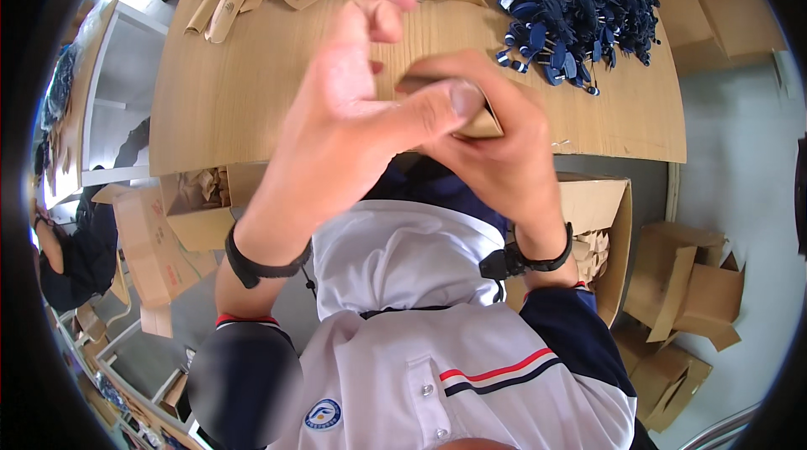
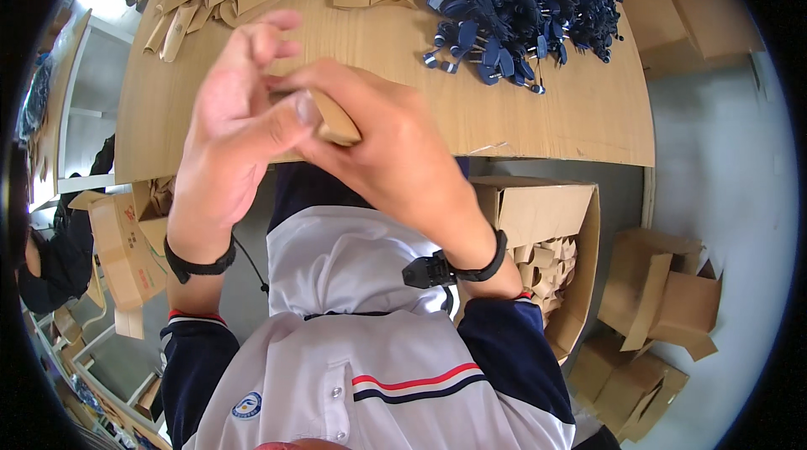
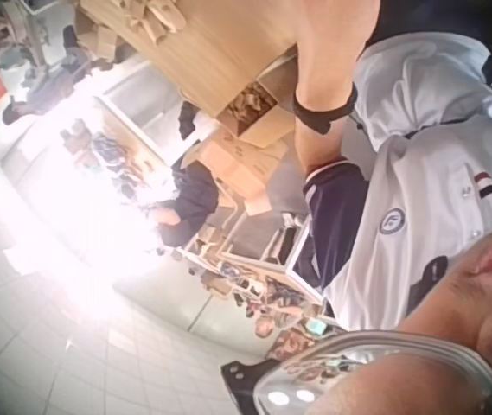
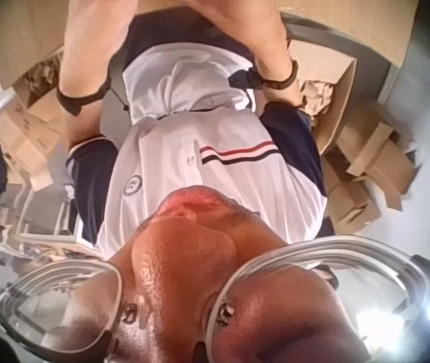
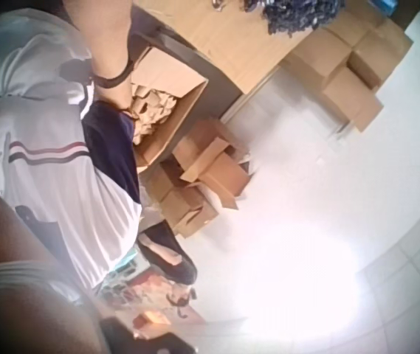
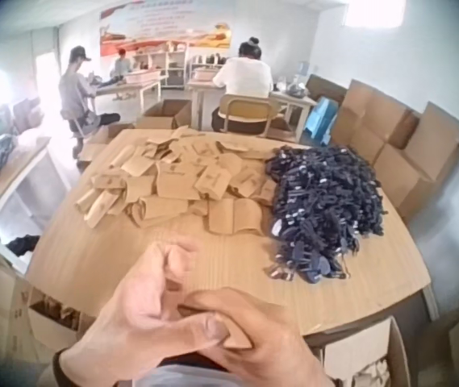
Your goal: Pack shoe laces or cords into small brown cardboard sleeves or pouches.
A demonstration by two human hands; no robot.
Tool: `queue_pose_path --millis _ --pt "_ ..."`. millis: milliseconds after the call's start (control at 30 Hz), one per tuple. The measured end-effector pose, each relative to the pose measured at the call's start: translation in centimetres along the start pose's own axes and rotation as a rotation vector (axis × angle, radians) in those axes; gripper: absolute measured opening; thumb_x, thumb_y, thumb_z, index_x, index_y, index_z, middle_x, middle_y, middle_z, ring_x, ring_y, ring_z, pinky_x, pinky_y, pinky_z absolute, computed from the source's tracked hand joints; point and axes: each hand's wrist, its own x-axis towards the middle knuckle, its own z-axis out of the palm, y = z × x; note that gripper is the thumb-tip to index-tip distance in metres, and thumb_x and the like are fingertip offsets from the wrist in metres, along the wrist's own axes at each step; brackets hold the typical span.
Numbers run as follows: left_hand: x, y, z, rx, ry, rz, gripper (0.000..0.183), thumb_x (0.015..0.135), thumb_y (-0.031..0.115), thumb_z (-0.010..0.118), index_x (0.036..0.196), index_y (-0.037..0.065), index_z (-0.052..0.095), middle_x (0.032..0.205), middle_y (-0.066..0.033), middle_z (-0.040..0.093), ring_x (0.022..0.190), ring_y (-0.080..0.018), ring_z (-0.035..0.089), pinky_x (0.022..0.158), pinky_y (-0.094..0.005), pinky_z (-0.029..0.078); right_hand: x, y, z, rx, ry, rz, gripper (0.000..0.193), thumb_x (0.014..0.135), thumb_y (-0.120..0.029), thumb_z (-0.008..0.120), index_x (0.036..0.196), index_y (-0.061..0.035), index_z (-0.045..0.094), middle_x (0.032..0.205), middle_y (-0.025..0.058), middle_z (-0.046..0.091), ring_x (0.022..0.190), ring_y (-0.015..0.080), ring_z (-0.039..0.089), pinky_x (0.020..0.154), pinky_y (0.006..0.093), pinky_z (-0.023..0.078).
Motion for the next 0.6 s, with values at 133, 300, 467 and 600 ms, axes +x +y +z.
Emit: queue_pose_path --millis 133,300,467,600 --pt "-0.6 -0.7 0.3 -0.403 -0.234 -0.426 0.064 0.073 0.004 0.057 0.134 0.005 0.038 0.127 -0.0079 0.044 0.106 -0.0115 0.051 0.08 -0.0226 0.043 -0.2 -0.1 -2.4 0.014 -0.288 -0.05 0.044 0.066 0.0 0.081 0.106 -0.0033 0.062 0.091 0.0103 0.065 0.079 0.0261 0.062 0.068 0.0324 0.05" --pt "0.7 -3.8 -1.9 0.472 0.056 0.666 0.067 0.08 0.026 0.071 0.134 0.005 0.039 0.142 -0.0138 0.039 0.13 -0.025 0.045 0.096 -0.0392 0.045 -0.2 -0.2 -2.2 0.154 -0.199 0.086 0.036 0.078 -0.003 0.075 0.111 0.0001 0.06 0.095 0.0075 0.065 0.081 0.0151 0.063 0.066 0.026 0.051" --pt "0.7 -3.5 -0.1 0.856 0.019 0.962 0.046 0.063 0.009 0.083 0.099 0.008 0.053 0.123 -0.009 0.063 0.119 -0.0335 0.055 0.094 -0.0398 0.043 -0.8 -0.6 -0.7 0.731 -0.076 0.378 0.039 0.098 -0.013 0.054 0.131 0.0003 0.04 0.108 0.0078 0.057 0.098 0.013 0.056 0.083 0.0272 0.047" --pt "0.8 -3.3 0.2 0.982 0.088 0.907 0.037 0.064 0.004 0.077 0.09 0.01 0.053 0.131 -0.0116 0.059 0.117 -0.0292 0.058 0.09 -0.0378 0.043 -0.3 -0.3 0.9 0.677 0.037 0.286 0.04 0.099 -0.011 0.047 0.135 0.0001 0.034 0.118 0.01 0.052 0.105 0.012 0.053 0.087 0.0253 0.045"
